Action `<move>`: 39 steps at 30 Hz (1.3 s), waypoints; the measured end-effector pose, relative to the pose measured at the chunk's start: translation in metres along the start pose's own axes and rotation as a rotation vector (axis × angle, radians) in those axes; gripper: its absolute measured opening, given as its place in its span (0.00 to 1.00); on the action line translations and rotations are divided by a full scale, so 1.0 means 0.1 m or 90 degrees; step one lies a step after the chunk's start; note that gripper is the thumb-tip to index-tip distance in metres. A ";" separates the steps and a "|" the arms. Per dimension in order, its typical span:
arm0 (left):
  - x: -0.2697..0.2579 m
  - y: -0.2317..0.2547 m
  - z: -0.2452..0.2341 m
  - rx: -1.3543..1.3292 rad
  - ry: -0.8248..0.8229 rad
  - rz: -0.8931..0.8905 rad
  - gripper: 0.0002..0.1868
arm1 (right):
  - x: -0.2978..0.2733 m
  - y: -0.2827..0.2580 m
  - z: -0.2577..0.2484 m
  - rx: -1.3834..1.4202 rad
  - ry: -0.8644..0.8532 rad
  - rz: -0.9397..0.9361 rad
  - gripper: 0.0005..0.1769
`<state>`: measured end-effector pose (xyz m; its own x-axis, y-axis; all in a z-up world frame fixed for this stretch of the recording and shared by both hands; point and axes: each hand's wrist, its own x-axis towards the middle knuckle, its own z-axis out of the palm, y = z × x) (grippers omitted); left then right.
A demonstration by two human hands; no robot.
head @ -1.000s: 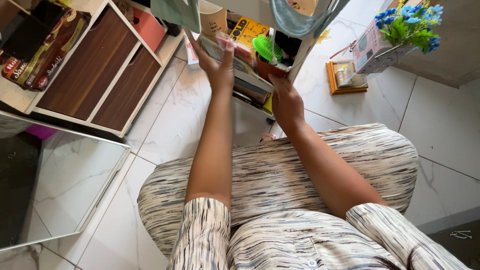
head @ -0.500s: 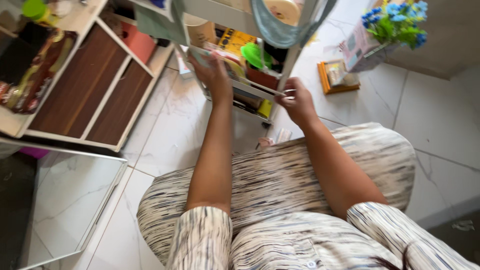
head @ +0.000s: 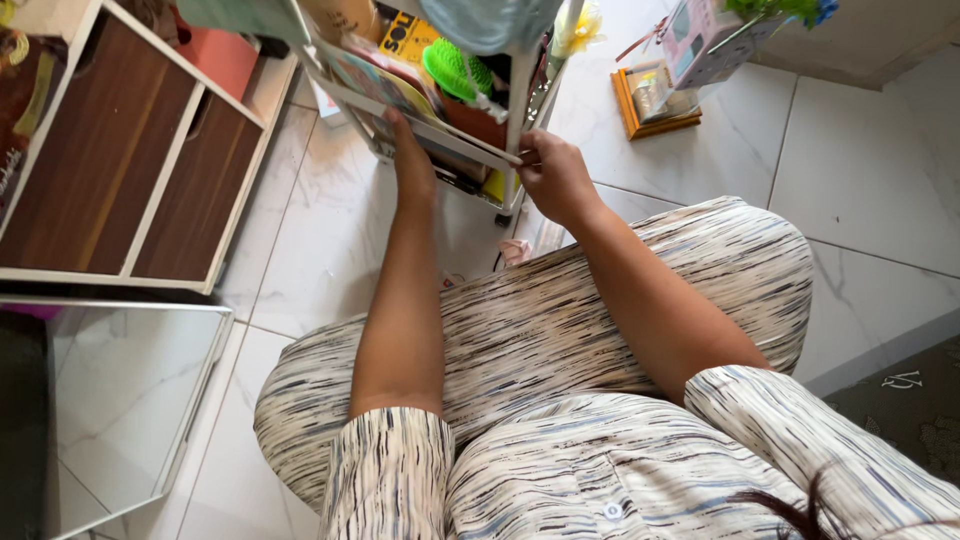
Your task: The person organizes various items in a multi-tiered storage unit, including placing items into a small pouch, moving a bottle and a box, and rearranging several containers and packages on the shelves.
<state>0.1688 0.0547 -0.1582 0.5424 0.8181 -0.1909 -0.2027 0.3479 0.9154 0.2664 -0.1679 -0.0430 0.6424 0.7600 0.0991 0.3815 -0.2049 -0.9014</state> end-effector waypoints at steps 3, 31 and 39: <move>0.03 0.12 -0.11 0.029 0.008 -0.011 0.53 | -0.07 -0.08 0.08 -0.028 -0.032 -0.057 0.18; -0.58 -1.33 -2.51 0.910 -0.104 -0.400 0.27 | 1.01 -0.34 0.47 0.314 -0.849 0.234 0.25; -1.50 -2.03 -2.52 0.994 -0.306 -0.449 0.19 | 0.85 -0.51 0.46 0.183 -0.824 0.234 0.21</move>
<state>-0.0766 -0.0235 -0.4051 0.4011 0.4279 -0.8100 0.8847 -0.4103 0.2213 0.2707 -0.0647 -0.0078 -0.4571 0.7500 -0.4781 0.0744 -0.5034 -0.8608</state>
